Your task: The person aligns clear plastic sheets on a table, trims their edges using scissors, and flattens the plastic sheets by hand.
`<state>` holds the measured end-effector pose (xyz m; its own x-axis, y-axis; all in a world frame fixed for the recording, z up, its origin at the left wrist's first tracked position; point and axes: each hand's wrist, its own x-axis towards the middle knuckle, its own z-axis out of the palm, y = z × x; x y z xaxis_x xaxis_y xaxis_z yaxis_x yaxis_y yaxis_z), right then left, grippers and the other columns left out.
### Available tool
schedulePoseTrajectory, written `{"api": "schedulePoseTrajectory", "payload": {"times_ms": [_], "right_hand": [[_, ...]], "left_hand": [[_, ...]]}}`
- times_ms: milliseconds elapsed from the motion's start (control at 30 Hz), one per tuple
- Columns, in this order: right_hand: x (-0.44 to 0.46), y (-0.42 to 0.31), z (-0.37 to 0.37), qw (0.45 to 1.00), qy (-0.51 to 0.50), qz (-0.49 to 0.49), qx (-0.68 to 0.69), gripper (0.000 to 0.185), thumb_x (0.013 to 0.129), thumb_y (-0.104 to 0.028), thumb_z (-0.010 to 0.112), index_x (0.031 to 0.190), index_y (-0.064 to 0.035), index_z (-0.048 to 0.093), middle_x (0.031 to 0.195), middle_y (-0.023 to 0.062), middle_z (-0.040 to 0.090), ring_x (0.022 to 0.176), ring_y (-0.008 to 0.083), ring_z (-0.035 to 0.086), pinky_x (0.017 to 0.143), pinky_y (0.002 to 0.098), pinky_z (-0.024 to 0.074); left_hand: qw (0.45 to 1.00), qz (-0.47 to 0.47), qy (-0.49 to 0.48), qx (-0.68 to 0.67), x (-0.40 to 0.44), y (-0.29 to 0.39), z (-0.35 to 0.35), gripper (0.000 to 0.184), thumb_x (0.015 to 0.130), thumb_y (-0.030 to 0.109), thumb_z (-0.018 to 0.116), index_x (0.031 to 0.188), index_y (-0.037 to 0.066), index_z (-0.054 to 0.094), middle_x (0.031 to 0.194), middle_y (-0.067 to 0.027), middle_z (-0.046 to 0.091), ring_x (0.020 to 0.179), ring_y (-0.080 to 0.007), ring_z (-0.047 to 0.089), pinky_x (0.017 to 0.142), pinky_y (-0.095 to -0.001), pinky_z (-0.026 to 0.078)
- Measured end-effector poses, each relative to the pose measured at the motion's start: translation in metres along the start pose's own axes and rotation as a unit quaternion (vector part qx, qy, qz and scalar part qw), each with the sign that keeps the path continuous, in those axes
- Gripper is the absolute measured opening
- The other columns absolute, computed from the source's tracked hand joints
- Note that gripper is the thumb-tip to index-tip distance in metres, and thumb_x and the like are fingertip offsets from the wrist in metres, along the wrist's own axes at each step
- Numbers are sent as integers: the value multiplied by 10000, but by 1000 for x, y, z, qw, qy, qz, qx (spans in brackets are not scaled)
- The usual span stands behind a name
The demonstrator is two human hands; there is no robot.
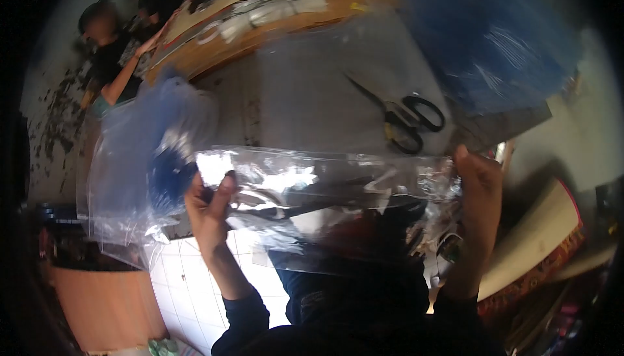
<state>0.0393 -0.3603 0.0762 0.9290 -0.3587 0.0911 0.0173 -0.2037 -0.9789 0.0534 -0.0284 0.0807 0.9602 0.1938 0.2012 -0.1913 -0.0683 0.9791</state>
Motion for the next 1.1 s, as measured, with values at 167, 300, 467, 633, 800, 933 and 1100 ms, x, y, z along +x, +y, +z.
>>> {"api": "schedulePoseTrajectory", "payload": {"times_ms": [167, 300, 467, 633, 800, 933, 1100], "right_hand": [[-12, -25, 12, 994, -84, -24, 68, 433, 947, -261, 360, 789, 33, 634, 690, 70, 625, 575, 73, 525, 573, 207, 394], [-13, -33, 17, 987, -106, -18, 123, 461, 948, -289, 335, 828, 54, 619, 723, 117, 630, 591, 107, 580, 591, 209, 449], [-12, -34, 16, 980, -136, -41, 138, 288, 892, -197, 477, 848, 48, 623, 748, 103, 636, 641, 87, 575, 598, 197, 439], [-11, -29, 13, 986, -131, -57, 90, 117, 813, -67, 581, 859, 28, 631, 780, 75, 637, 684, 59, 550, 595, 191, 415], [5, 2, -7, 984, 52, -97, 139, 207, 847, -178, 552, 802, 21, 587, 711, 43, 576, 639, 88, 514, 606, 217, 394], [9, 6, -12, 969, 136, -54, 200, 209, 855, -170, 549, 790, 20, 606, 690, 25, 559, 627, 83, 498, 609, 219, 387], [28, 31, -63, 946, 195, -9, 258, 224, 856, -192, 541, 921, 18, 586, 849, 65, 587, 779, 136, 547, 695, 258, 417]], "left_hand": [[1000, -30, -4, -3, 6, -15, -17, 273, 818, 146, 598, 1035, -9, 540, 874, -126, 643, 592, -126, 621, 402, -181, 422], [999, -39, 0, -12, 6, -13, -16, 271, 823, 143, 594, 1039, -11, 536, 872, -131, 641, 589, -120, 620, 395, -173, 429], [998, -53, 23, -28, 7, -8, -11, 240, 800, 135, 627, 945, -44, 559, 777, -91, 624, 578, -152, 618, 441, -204, 411], [999, -50, 0, -11, 6, -13, -15, 318, 813, 150, 613, 1051, -37, 515, 852, -107, 620, 620, -140, 616, 491, -202, 446], [991, 41, -124, 41, -3, 8, -28, 712, 764, 362, 661, 1253, -27, 320, 1143, -189, 502, 1054, -231, 512, 889, -334, 380], [989, 66, 3, 132, -22, 3, -42, 736, 780, 476, 593, 1274, 7, 317, 1208, -192, 478, 1160, -272, 433, 924, -376, 351], [931, 20, 362, -35, -79, -31, 13, 432, 890, 333, 457, 1203, 42, 393, 1162, -142, 481, 1146, -250, 412, 928, -397, 335]]}}
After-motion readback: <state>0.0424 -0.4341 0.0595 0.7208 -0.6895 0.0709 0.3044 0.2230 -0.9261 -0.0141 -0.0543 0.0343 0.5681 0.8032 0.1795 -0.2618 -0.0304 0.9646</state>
